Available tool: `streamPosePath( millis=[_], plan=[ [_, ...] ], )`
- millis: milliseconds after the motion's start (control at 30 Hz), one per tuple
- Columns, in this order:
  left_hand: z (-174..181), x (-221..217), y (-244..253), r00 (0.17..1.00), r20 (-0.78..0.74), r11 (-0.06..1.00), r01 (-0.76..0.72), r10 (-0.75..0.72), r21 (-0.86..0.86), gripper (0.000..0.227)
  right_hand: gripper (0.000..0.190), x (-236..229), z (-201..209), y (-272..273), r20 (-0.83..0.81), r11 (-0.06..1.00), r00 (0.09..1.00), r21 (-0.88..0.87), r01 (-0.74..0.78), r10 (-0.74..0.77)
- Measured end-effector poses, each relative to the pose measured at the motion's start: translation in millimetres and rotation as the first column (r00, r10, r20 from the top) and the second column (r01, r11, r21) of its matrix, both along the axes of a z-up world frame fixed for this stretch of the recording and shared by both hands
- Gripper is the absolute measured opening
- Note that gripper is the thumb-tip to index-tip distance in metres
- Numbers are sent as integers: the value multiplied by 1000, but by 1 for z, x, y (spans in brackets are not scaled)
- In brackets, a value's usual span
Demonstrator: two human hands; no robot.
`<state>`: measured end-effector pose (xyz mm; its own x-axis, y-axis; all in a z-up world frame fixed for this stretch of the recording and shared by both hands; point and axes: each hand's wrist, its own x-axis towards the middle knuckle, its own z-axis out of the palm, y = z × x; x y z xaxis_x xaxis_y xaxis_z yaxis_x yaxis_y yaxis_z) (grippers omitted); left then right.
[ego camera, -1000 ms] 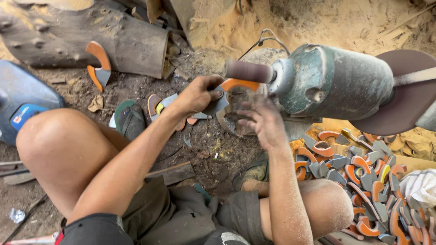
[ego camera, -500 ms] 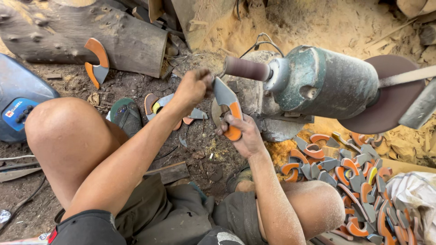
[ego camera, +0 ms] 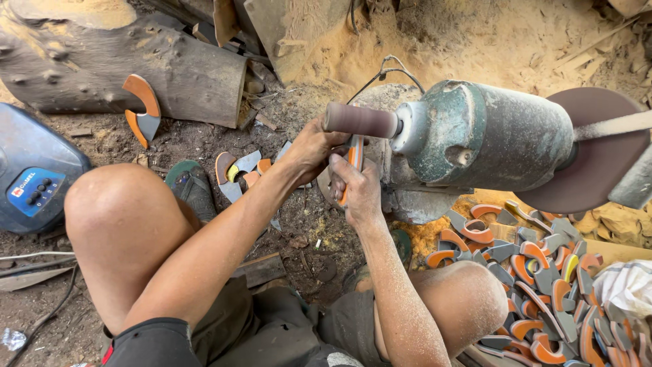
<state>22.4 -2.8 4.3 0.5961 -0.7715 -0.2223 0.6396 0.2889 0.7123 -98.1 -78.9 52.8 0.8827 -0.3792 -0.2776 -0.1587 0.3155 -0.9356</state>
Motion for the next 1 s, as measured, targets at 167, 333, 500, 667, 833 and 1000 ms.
streamPosePath(
  millis=[167, 333, 500, 667, 833, 1000],
  plan=[
    [5, 7, -13, 996, -20, 996, -88, 88, -18, 39, 20, 14, 0, -7, 22, 999, 999, 17, 29, -29],
    [16, 10, -13, 997, 23, 997, -80, 80, 24, 59, 14, 19, 4, -9, 11, 999, 999, 0, 52, -52],
    [23, 13, -14, 997, 35, 997, -71, 71, 16, 66, 20, 19, 4, -10, 19, 995, 999, -94, 44, -42],
    [18, 14, -14, 996, -22, 996, -82, 83, 41, 64, 22, 19, -1, -10, 14, 996, 998, -66, 59, -58],
    [3, 11, -16, 997, 17, 996, -69, 70, -54, 45, 12, 17, -5, -10, -27, 993, 998, -107, 57, -61],
    [2, -7, -3, 993, -116, 1000, -9, 12, 21, 32, 13, -4, -3, 5, -113, 989, 993, -142, 29, -45]
  ],
)
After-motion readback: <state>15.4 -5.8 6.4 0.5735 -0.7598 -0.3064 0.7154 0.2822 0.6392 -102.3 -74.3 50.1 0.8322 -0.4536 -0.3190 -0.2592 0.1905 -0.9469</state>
